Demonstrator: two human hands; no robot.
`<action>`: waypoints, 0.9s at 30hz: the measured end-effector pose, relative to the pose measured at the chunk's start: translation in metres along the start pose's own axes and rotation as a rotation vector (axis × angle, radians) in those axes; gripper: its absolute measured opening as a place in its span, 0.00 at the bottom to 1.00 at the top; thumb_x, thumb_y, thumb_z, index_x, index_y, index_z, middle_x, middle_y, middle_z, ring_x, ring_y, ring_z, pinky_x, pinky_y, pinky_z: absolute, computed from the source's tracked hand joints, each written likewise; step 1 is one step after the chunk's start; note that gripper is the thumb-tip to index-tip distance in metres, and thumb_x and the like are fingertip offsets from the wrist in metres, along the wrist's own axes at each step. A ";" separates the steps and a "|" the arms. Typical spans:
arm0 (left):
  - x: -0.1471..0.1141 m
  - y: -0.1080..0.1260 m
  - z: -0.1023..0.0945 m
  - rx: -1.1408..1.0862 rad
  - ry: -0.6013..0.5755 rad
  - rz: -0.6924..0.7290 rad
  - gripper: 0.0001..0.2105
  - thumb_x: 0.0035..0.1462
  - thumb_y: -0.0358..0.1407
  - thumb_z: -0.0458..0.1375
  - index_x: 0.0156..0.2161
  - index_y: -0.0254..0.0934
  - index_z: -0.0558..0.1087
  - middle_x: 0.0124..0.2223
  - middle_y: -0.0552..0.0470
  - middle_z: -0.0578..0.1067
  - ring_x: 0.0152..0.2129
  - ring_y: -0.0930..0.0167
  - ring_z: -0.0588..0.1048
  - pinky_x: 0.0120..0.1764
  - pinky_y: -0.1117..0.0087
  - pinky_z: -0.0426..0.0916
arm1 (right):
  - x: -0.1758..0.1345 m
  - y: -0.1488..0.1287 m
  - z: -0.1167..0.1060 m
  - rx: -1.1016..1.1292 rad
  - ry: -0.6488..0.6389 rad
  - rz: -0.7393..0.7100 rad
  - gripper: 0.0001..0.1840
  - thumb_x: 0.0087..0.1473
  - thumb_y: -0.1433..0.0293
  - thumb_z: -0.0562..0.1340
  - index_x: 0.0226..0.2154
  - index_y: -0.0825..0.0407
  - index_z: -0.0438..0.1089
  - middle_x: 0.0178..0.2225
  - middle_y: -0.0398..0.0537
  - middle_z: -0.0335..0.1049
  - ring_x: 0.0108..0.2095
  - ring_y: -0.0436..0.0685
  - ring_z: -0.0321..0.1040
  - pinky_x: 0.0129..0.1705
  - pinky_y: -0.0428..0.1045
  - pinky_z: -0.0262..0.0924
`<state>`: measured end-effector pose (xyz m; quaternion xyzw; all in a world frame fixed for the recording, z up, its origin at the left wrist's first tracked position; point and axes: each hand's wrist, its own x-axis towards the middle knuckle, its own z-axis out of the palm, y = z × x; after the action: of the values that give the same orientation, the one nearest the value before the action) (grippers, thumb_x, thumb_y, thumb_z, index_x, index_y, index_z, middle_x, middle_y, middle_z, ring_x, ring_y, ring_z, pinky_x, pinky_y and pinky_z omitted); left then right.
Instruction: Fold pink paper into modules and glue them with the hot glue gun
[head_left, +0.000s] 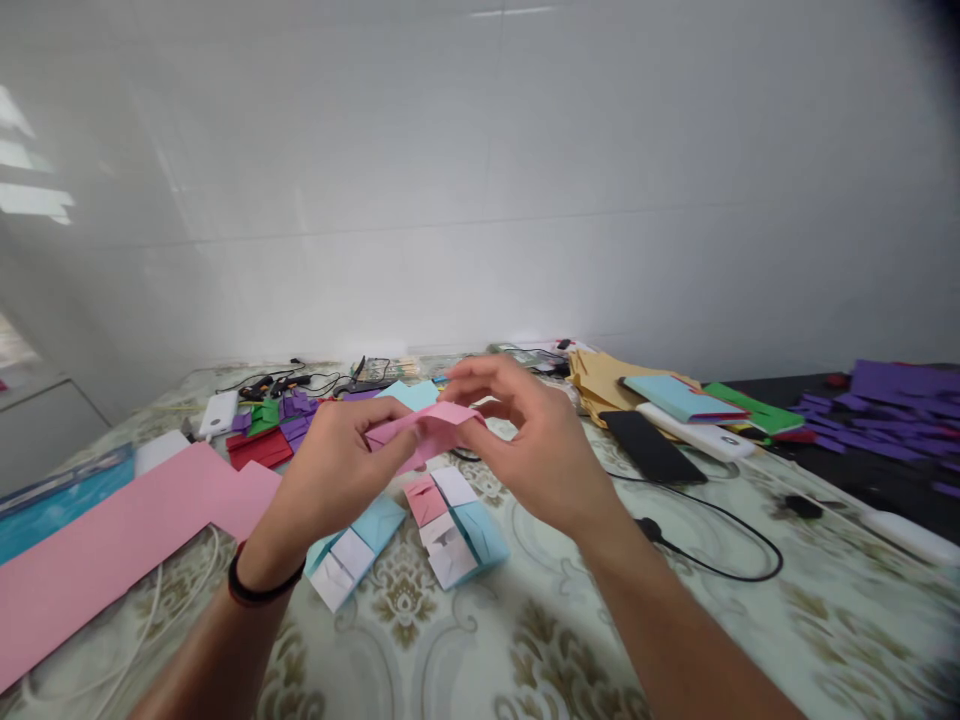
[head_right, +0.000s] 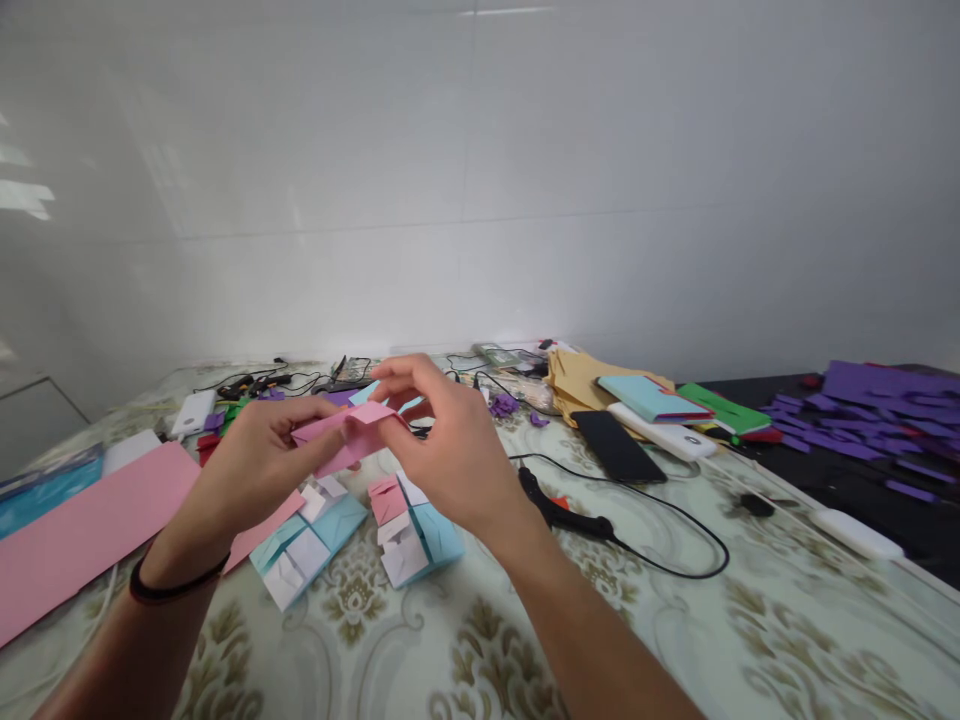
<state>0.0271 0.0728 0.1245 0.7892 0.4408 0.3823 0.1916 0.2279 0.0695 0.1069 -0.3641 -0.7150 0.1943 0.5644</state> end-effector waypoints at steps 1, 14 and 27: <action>0.001 -0.002 -0.001 -0.011 0.044 -0.009 0.12 0.64 0.40 0.59 0.31 0.38 0.79 0.26 0.55 0.76 0.24 0.71 0.70 0.28 0.71 0.60 | 0.000 0.000 -0.001 0.025 0.022 -0.024 0.14 0.60 0.72 0.68 0.48 0.45 0.71 0.43 0.46 0.78 0.42 0.56 0.77 0.43 0.52 0.75; 0.001 -0.003 -0.001 0.060 0.090 -0.016 0.10 0.64 0.36 0.59 0.34 0.38 0.81 0.28 0.55 0.79 0.27 0.70 0.74 0.34 0.70 0.69 | 0.002 0.011 0.001 -0.284 -0.159 -0.299 0.14 0.65 0.77 0.65 0.51 0.49 0.76 0.49 0.46 0.82 0.47 0.56 0.80 0.50 0.50 0.72; 0.000 0.001 0.007 -0.057 0.202 -0.062 0.10 0.64 0.37 0.59 0.38 0.38 0.82 0.34 0.52 0.84 0.30 0.67 0.80 0.31 0.72 0.74 | 0.000 0.002 -0.003 -0.382 -0.075 -0.214 0.12 0.60 0.80 0.69 0.42 0.47 0.80 0.30 0.37 0.81 0.26 0.49 0.73 0.30 0.44 0.61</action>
<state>0.0329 0.0727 0.1207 0.7268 0.4710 0.4662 0.1804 0.2313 0.0704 0.1064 -0.3790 -0.7938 0.0081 0.4755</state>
